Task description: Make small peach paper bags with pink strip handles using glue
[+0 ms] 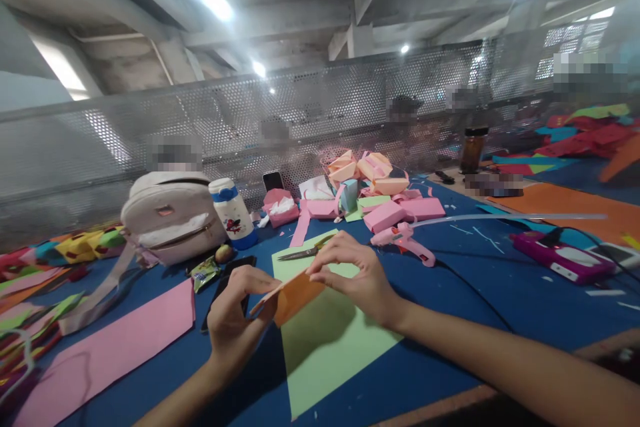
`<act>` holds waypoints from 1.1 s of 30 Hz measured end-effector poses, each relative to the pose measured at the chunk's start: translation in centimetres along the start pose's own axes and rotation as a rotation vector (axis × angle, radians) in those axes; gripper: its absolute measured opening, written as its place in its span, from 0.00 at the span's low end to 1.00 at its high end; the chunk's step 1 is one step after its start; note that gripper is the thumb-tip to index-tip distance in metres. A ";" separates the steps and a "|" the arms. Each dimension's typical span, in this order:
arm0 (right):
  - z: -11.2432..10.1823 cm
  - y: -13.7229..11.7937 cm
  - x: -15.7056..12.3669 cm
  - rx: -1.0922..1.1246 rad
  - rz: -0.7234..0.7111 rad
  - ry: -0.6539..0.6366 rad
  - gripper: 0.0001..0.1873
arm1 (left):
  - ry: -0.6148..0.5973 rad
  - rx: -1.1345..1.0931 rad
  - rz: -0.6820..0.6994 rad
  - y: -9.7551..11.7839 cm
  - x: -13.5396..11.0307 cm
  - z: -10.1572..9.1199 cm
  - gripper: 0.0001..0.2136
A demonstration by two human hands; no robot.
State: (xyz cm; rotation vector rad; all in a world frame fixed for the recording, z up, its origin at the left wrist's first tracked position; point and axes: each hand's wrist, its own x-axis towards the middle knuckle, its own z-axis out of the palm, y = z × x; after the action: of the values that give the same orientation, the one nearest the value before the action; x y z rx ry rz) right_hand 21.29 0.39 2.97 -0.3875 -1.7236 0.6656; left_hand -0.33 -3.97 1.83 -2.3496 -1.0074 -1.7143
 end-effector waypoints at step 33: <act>2.2 -1.2 2.1 -0.283 -0.146 -0.086 0.07 | 0.063 0.012 -0.091 -0.3 0.0 0.2 0.04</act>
State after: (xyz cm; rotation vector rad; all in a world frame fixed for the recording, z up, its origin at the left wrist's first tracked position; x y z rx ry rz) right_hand 18.78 0.15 4.98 -0.4287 -1.9138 0.3374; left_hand -0.34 -3.61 1.66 -2.2599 -1.1268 -1.7959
